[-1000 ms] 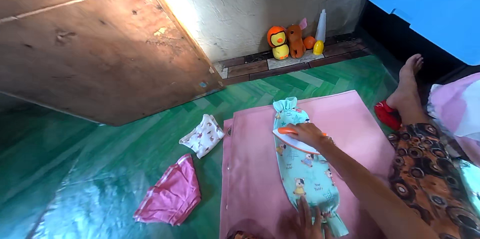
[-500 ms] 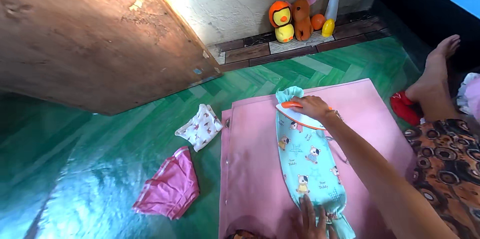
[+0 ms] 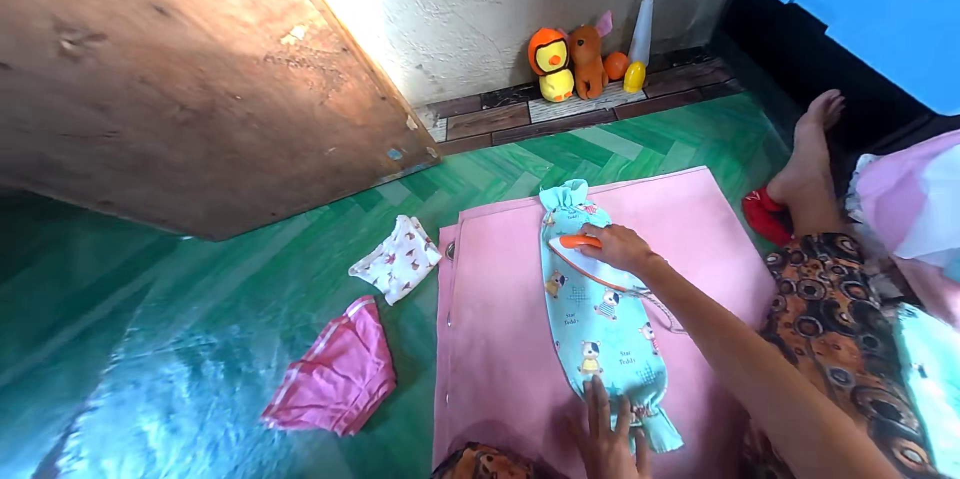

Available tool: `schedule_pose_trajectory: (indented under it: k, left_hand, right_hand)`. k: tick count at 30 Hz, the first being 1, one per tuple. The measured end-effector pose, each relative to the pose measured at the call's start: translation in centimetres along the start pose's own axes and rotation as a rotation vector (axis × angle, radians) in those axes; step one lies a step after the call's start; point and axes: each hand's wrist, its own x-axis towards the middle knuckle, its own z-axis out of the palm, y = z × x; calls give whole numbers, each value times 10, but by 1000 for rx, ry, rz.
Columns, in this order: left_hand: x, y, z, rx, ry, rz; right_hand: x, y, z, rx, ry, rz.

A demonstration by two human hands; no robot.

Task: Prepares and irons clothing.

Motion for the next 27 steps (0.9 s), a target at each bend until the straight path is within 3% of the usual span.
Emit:
schedule_pose_trajectory:
  k: [10,15,20,27]
  left_hand:
    - [-4,-1,-4,-100,184,82]
    - [-5,0,-12,-106,200,133]
    - [-5,1,-8,-98,107,191]
    - [2,-2,0,-93,62,221]
  right_hand:
    - [-121,6,62,-67,-147,-215]
    - [-154,11,76,-84,-95,-250]
    - [-152,0,78,-94,35,-35]
    - [-106,-24,50,70,151,436]
